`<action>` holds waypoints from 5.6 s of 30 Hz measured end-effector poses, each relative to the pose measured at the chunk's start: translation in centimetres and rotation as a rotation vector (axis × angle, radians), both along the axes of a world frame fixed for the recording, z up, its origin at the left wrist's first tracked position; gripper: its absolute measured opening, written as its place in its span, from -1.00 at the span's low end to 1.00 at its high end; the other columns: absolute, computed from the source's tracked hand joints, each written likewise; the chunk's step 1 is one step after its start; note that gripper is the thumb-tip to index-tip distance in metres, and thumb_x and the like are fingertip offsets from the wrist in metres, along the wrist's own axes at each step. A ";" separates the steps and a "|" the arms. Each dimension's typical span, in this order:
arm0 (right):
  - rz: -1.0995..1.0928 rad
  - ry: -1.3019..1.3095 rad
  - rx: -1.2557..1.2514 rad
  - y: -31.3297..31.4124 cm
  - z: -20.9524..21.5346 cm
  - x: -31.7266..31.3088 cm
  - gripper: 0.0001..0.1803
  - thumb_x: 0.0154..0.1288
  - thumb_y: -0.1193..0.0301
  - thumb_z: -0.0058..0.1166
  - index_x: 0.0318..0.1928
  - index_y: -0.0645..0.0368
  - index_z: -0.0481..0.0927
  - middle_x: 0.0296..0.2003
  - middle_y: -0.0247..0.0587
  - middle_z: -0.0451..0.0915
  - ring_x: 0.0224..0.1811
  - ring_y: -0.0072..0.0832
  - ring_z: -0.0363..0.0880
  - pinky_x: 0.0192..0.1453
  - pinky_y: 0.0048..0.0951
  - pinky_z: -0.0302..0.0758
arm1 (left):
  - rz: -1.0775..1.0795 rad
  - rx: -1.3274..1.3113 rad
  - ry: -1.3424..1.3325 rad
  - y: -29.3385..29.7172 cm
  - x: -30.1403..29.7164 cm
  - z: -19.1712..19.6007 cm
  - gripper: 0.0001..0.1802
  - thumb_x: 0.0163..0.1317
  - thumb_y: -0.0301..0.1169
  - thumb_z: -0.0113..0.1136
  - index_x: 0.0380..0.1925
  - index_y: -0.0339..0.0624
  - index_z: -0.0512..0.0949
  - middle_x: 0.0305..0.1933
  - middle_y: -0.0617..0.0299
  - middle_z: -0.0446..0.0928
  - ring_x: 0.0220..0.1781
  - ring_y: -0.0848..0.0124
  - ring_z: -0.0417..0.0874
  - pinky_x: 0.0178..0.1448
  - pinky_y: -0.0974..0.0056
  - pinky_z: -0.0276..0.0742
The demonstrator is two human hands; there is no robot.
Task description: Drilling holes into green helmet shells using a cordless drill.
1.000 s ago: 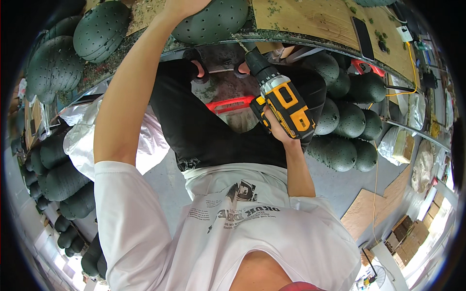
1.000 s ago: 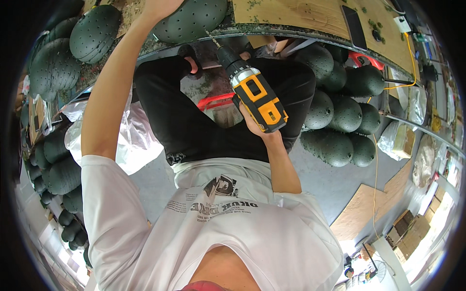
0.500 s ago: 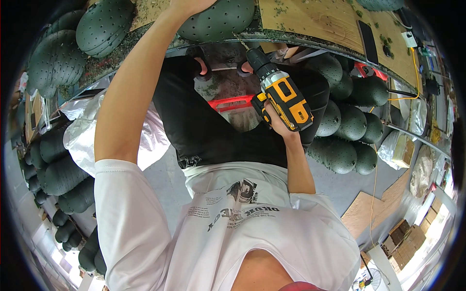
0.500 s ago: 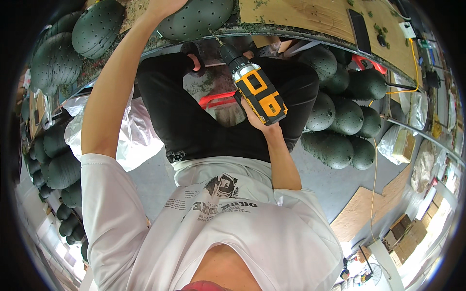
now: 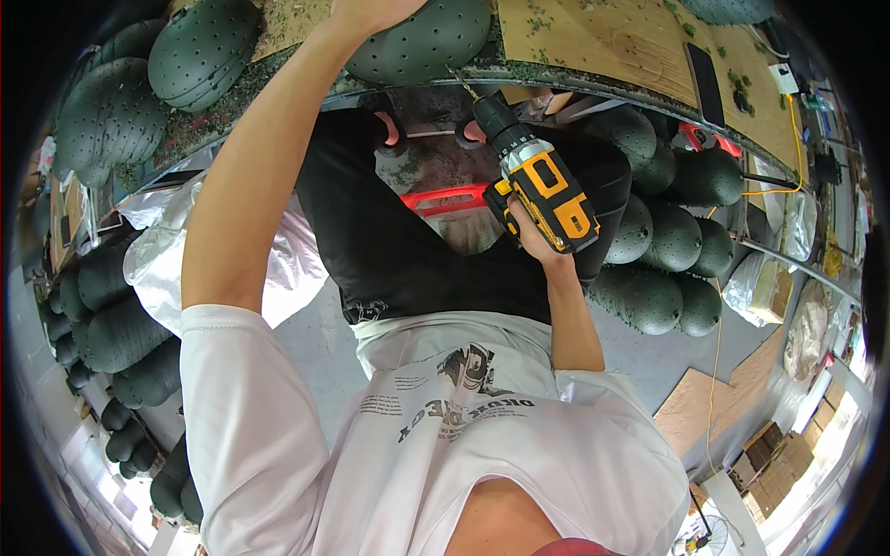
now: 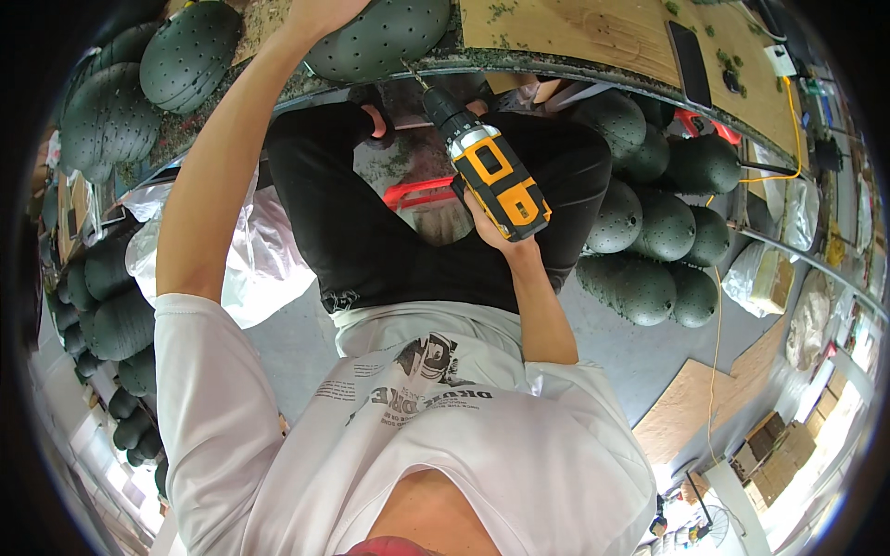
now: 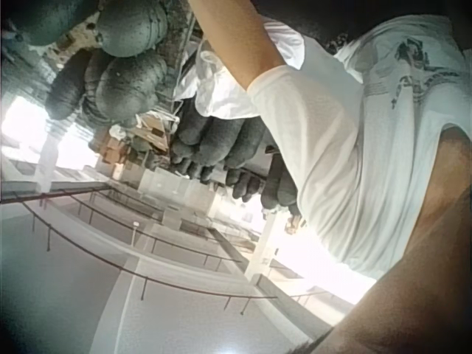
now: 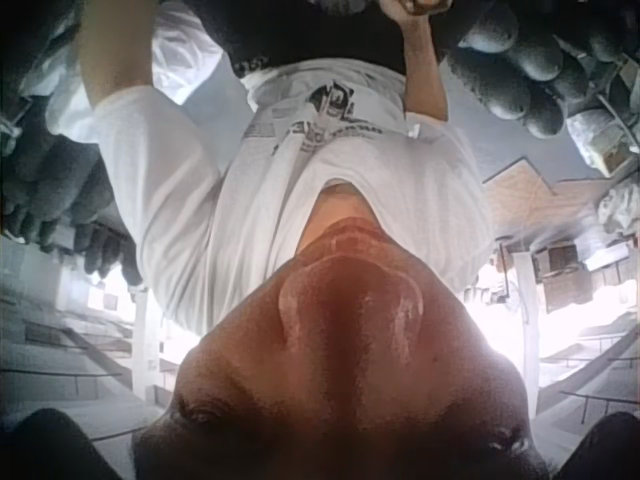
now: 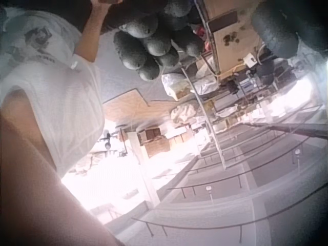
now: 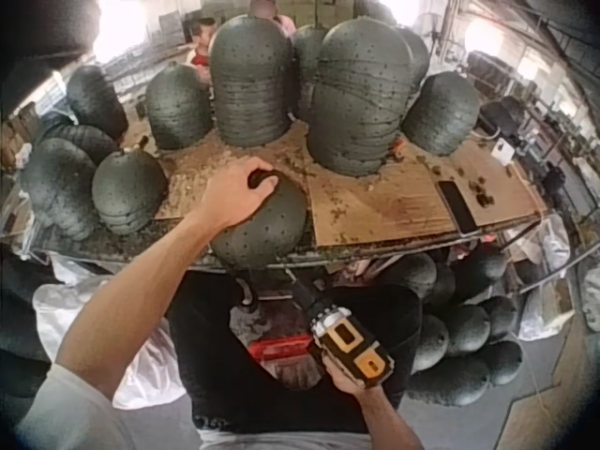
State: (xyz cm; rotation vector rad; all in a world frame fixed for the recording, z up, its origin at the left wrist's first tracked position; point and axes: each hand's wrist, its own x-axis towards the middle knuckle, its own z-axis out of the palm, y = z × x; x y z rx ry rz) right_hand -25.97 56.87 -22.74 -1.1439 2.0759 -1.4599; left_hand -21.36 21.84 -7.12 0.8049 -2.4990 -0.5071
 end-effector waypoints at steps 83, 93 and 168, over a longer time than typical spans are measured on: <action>0.286 0.538 0.266 -5.5 23.1 -6.2 -0.63 0.08 0.60 0.38 -0.04 0.20 0.70 -0.17 -0.20 0.74 -0.18 -0.31 0.71 -0.07 -0.36 0.62 | -0.172 0.139 0.587 -2.2 1.1 -3.8 -0.55 0.45 -0.32 -0.18 -0.40 -0.40 0.63 -0.25 -0.04 0.72 -0.21 0.05 0.72 -0.02 0.06 0.58; 0.354 0.706 0.410 -7.8 27.4 -6.2 -0.70 0.08 0.53 0.40 -0.11 0.14 0.74 -0.21 -0.26 0.75 -0.24 -0.34 0.72 -0.12 -0.38 0.63 | -0.140 -0.073 0.634 -1.7 1.0 -4.5 -0.59 0.45 -0.31 -0.16 -0.42 -0.30 0.60 -0.27 -0.02 0.68 -0.22 -0.02 0.67 -0.05 0.01 0.54; 0.421 0.702 0.509 -11.9 31.9 -7.4 -0.65 0.09 0.60 0.41 -0.05 0.20 0.71 -0.19 -0.24 0.75 -0.22 -0.45 0.71 -0.08 -0.44 0.65 | -0.024 0.116 0.593 -0.7 1.4 -3.5 -0.51 0.49 -0.31 -0.23 -0.43 -0.34 0.65 -0.26 -0.07 0.70 -0.15 -0.05 0.68 0.13 -0.04 0.48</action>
